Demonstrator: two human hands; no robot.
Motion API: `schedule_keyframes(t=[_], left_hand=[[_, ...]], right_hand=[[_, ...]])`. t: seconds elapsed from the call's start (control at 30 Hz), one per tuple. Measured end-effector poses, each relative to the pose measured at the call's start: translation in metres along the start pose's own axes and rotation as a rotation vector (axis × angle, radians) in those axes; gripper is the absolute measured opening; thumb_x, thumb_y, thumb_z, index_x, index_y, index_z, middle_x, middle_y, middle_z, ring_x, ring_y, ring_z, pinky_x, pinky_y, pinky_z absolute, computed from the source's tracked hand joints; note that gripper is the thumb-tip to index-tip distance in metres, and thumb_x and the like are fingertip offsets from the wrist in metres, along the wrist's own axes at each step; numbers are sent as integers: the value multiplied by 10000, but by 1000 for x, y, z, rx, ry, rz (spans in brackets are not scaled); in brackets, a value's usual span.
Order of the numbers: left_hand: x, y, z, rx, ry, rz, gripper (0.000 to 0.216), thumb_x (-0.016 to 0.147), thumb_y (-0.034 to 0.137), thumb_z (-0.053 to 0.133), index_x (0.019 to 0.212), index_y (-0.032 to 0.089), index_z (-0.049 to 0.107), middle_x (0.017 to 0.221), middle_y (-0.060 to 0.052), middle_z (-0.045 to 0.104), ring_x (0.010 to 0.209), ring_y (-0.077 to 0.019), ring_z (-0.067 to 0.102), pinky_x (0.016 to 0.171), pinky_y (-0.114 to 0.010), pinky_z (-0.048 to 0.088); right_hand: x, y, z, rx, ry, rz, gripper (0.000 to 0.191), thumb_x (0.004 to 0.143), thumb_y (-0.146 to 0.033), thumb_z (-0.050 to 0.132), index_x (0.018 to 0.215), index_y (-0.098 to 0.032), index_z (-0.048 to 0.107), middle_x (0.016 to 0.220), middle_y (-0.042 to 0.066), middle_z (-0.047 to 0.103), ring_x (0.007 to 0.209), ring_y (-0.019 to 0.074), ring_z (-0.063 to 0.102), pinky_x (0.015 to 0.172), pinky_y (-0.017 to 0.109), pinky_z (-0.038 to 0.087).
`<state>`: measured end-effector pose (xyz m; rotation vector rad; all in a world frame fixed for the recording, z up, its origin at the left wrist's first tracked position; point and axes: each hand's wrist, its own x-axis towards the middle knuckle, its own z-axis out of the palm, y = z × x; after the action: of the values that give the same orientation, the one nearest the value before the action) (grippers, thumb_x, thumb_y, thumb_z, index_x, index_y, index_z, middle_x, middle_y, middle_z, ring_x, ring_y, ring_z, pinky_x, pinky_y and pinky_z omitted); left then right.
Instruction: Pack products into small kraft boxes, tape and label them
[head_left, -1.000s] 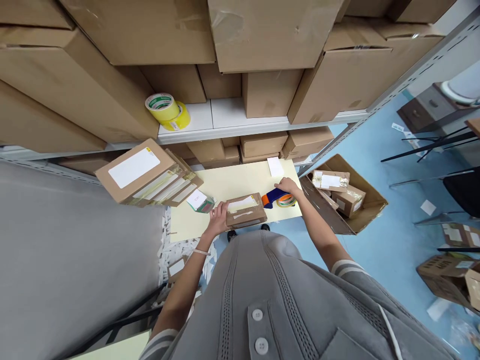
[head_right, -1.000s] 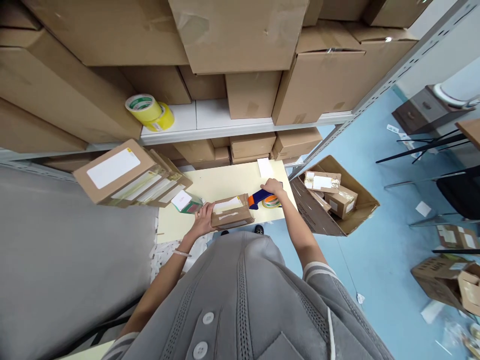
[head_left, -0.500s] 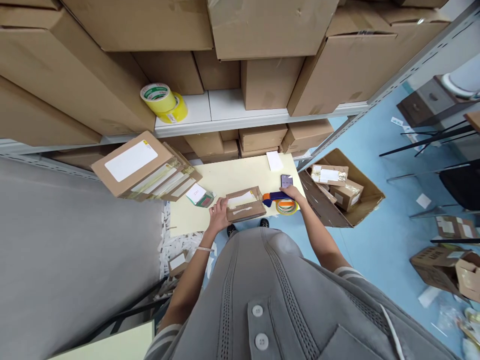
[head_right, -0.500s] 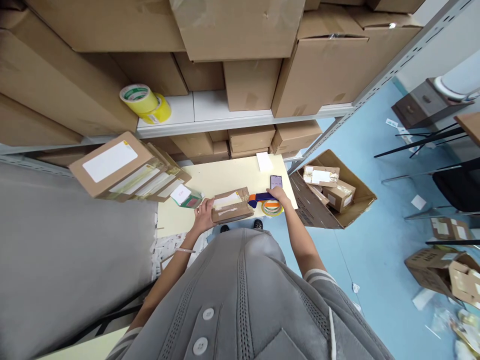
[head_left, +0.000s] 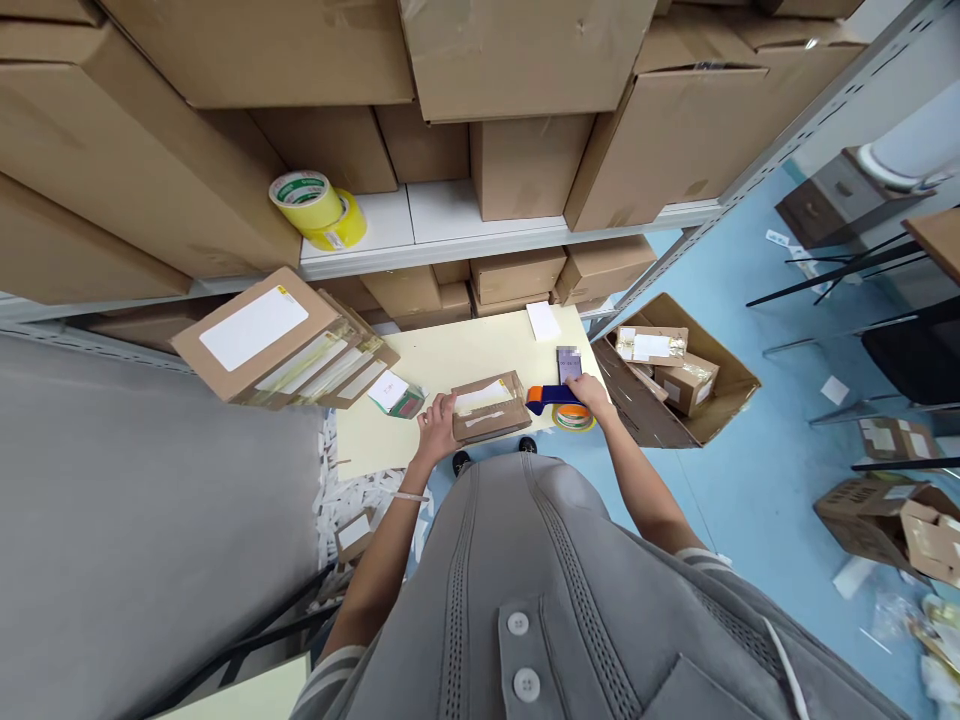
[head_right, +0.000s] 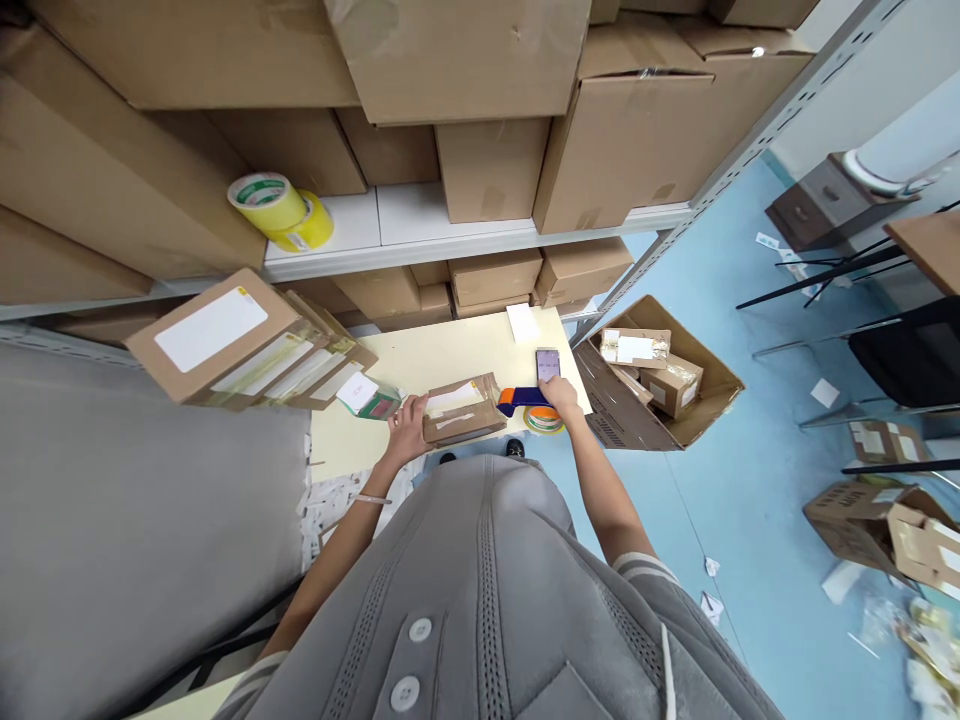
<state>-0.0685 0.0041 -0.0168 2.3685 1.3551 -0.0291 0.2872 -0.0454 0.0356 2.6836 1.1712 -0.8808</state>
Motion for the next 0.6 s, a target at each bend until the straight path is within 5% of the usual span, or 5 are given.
schedule_keyframes(t=[0.3,0.6], left_hand=[[-1,1,7,-8,30,-24,1094,620,362,732,1534,183,158,1537,-211,257,1303,-369,383,1003,-459,313],[5,14,10,-73,26,-93,1124,614,398,750,1539,183,150,1544,-216,242,1292,-379,389,998,-466,316]], right_hand=[[-14,12,-5,73,-118,104,515,916,-481,410,1139,-112,692,1161,197,692,1021,294,677,758,311,482],[-19,16,-41,262,128,141,636,922,-623,336,912,-125,731,1036,201,719,933,300,680,723,318,481]])
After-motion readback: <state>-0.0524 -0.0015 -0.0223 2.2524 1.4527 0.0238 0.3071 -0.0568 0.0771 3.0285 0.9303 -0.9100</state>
